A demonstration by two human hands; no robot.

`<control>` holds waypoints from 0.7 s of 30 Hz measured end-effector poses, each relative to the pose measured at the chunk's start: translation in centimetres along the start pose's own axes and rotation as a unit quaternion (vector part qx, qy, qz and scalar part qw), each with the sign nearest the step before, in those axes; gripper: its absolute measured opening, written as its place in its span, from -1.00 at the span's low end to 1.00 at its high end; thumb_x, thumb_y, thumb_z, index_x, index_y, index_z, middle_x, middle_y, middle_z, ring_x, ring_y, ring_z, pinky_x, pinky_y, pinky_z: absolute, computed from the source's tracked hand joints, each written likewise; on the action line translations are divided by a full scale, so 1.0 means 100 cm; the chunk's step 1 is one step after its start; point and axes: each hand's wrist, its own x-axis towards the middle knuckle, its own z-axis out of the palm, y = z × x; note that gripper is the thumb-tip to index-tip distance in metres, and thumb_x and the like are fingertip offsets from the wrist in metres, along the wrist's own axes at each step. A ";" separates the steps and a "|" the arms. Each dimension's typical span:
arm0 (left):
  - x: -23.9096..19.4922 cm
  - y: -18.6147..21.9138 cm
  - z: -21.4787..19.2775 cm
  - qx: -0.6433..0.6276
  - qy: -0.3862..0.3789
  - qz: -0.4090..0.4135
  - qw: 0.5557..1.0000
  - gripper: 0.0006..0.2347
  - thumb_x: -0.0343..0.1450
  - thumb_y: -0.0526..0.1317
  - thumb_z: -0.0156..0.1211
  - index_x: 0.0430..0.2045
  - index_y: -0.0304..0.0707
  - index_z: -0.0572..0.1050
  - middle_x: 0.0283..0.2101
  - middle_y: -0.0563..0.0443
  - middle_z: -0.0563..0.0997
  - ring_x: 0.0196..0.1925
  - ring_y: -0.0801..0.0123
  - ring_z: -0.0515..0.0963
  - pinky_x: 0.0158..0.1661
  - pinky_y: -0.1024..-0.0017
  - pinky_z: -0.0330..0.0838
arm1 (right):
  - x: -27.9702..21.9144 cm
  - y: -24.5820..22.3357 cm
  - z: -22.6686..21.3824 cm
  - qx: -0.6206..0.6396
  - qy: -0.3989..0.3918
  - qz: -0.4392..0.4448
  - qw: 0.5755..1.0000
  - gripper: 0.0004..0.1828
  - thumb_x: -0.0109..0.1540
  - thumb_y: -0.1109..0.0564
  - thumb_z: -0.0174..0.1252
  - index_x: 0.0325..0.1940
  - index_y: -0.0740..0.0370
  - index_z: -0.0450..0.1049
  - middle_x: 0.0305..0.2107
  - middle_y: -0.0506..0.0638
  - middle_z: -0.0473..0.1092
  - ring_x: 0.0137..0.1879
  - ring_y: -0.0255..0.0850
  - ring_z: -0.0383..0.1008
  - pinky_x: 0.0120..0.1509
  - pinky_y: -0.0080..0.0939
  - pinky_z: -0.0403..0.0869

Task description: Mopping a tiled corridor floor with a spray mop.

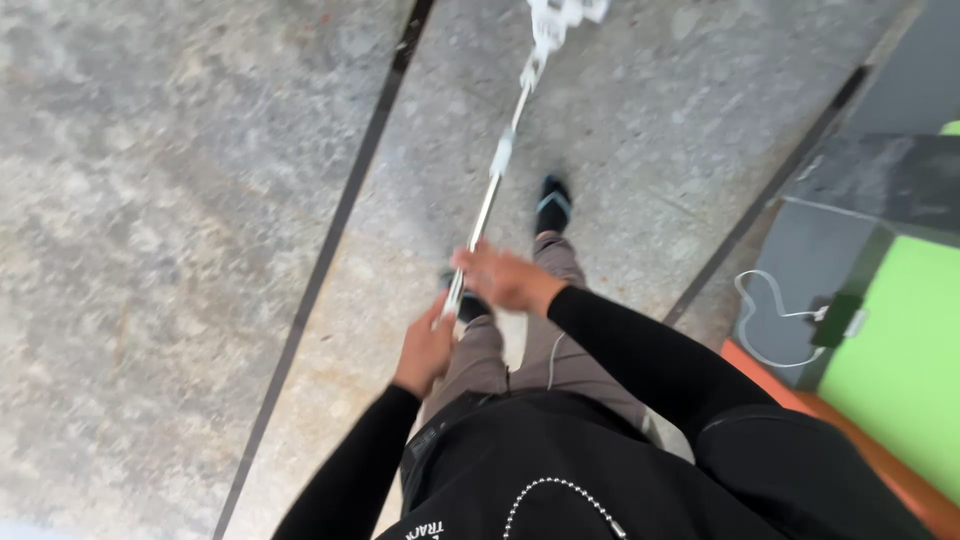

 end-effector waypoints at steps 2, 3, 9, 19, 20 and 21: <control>0.066 0.026 0.039 0.063 0.001 0.065 0.996 -0.61 0.50 -0.14 0.03 0.26 -0.15 0.43 -0.58 0.05 0.50 -0.58 0.51 0.46 -0.49 0.45 0.37 | 0.015 0.035 -0.063 -0.033 0.039 0.014 0.999 -0.46 0.39 -0.17 -0.08 0.45 -0.11 0.28 0.48 -0.09 0.09 0.62 0.07 -0.14 0.55 0.40 -0.07; 0.099 0.039 0.059 0.125 0.007 0.130 0.984 -0.61 0.52 -0.12 0.04 0.25 -0.19 0.43 -0.58 -0.04 0.56 -0.56 0.47 0.52 -0.46 0.44 0.41 | 0.023 0.053 -0.094 -0.067 0.076 0.025 0.995 -0.47 0.38 -0.18 -0.10 0.43 -0.12 0.31 0.47 -0.11 0.11 0.61 0.06 -0.10 0.53 0.43 -0.04; 0.295 0.109 0.204 0.098 0.047 0.320 0.941 -0.64 0.56 -0.08 0.09 0.19 -0.29 0.45 -0.18 -0.28 0.66 -0.15 0.12 0.68 -0.11 0.22 0.51 | 0.055 0.145 -0.266 -0.138 0.183 0.134 0.964 -0.50 0.37 -0.16 -0.10 0.36 -0.06 0.37 0.42 -0.06 0.16 0.58 0.11 -0.03 0.53 0.42 -0.01; 0.250 0.171 0.282 0.018 -0.033 0.201 0.979 -0.61 0.50 -0.13 -0.06 0.25 -0.10 0.41 -0.31 -0.11 0.65 -0.28 0.21 0.64 -0.17 0.32 0.50 | 0.012 0.225 -0.285 -0.143 0.235 0.116 0.954 -0.46 0.41 -0.08 -0.16 0.43 0.13 0.27 0.42 0.05 0.20 0.57 0.29 -0.09 0.52 0.42 -0.05; 0.237 0.143 0.273 0.017 -0.029 0.206 0.978 -0.61 0.51 -0.13 -0.02 0.26 -0.13 0.41 -0.22 -0.13 0.64 -0.18 0.21 0.62 -0.11 0.33 0.47 | 0.004 0.222 -0.260 -0.125 0.229 0.087 0.961 -0.45 0.40 -0.06 -0.12 0.43 0.18 0.26 0.40 0.13 0.21 0.57 0.27 -0.03 0.55 0.36 -0.01; 0.224 0.114 0.262 0.016 -0.025 0.211 0.977 -0.61 0.52 -0.14 0.01 0.27 -0.17 0.40 -0.13 -0.15 0.64 -0.08 0.22 0.60 -0.04 0.33 0.45 | -0.004 0.217 -0.233 -0.107 0.223 0.058 0.967 -0.44 0.39 -0.05 -0.09 0.43 0.23 0.25 0.39 0.22 0.21 0.57 0.24 0.04 0.58 0.30 0.03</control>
